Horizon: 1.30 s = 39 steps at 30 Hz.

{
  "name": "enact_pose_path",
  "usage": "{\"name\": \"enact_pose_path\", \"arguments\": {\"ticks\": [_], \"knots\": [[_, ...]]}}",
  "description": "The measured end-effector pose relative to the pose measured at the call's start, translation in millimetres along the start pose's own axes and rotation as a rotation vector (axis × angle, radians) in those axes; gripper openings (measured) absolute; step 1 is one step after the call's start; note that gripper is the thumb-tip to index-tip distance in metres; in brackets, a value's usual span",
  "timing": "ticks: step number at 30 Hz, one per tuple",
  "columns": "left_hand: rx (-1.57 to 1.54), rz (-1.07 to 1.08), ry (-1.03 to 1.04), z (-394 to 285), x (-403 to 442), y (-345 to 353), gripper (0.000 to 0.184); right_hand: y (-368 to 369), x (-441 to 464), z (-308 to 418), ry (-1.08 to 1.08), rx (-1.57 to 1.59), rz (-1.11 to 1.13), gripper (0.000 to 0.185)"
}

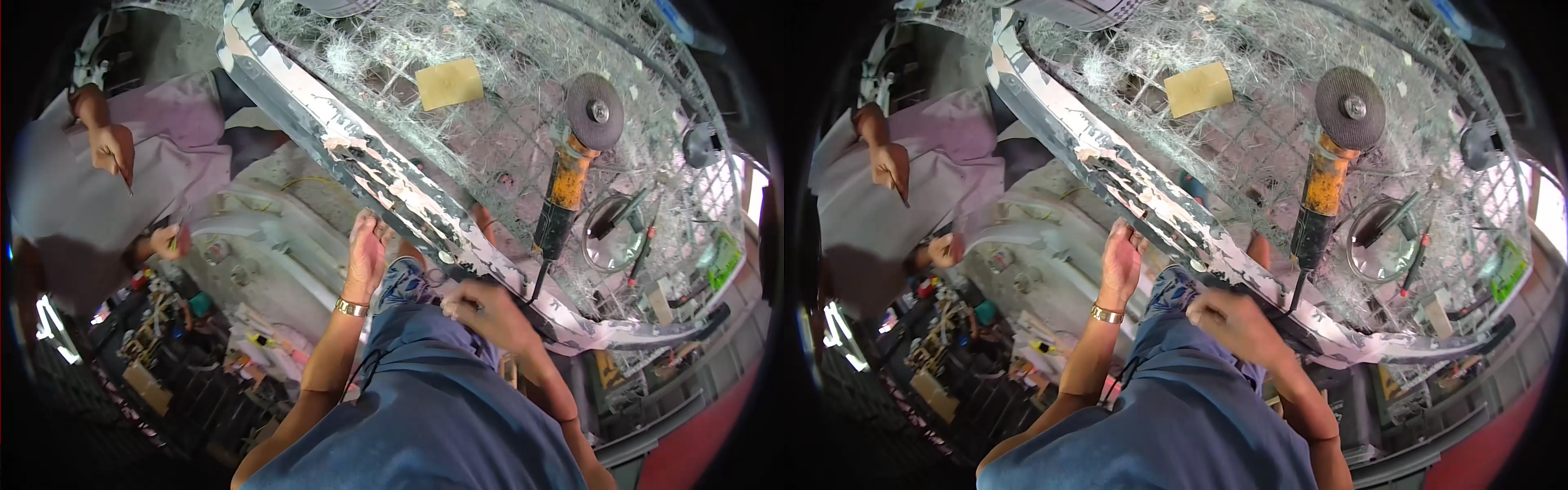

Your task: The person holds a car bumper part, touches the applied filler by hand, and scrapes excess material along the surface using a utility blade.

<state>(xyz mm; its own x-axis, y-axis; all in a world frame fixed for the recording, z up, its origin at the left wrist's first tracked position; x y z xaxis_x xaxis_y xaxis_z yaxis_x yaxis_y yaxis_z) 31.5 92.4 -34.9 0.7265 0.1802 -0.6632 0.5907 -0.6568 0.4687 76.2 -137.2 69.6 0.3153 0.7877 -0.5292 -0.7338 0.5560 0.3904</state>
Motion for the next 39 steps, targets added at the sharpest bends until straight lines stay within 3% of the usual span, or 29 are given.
{"name": "enact_pose_path", "arguments": {"ticks": [3, 4, 6, 7, 8, 10, 14, 17, 21, 39], "knots": [[-0.063, 0.103, -0.051, 16, 13, -13, 0.037, -33, 26, 37, 0.001, -0.289, -0.399, 0.013], [-0.035, 0.107, -0.029, -3, 8, 19, 0.041, -40, 38, 49, 0.005, -0.369, -0.49, 0.013], [-0.042, 0.099, 0.0, 0, 12, 22, 0.041, -52, 67, 32, -0.144, -0.478, -0.598, 0.018], [-0.093, 0.098, 0.007, -1, 12, 25, 0.041, -50, 79, 42, -0.006, -0.44, -0.606, 0.026], [-0.088, 0.087, -0.028, -1, 11, 27, 0.04, -48, 90, 40, 0.077, -0.368, -0.546, 0.035], [-0.115, 0.079, -0.064, 1, 13, 27, 0.039, -43, 108, 43, -0.017, -0.448, -0.482, 0.042], [-0.298, 0.118, -0.023, 12, 19, 28, 0.036, -36, 128, 40, 0.045, -0.482, -0.428, 0.053], [-0.285, 0.136, -0.045, 27, 21, 25, 0.029, -33, 136, 35, 0.149, -0.407, -0.353, 0.076], [-0.32, 0.116, -0.034, 34, 21, 23, 0.029, -29, 144, 27, 0.118, -0.556, -0.264, 0.086], [-0.115, -0.003, 0.024, 60, 27, 16, 0.031, -18, 150, 34, 0.133, -0.568, -0.292, 0.083]]}}
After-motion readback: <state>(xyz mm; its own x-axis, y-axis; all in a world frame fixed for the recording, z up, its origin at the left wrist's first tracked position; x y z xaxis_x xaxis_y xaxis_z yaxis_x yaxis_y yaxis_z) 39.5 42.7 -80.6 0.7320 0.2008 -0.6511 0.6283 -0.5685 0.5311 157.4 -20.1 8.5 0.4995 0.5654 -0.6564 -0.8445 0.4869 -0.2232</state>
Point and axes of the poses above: each hand's wrist, its own x-axis towards the middle knuckle, its own y-axis out of the palm, z = x × y, the point moved 6 cm from there along x, towards the middle knuckle, and after that the axes turned 11 degrees about z, right-handed, at the moved point
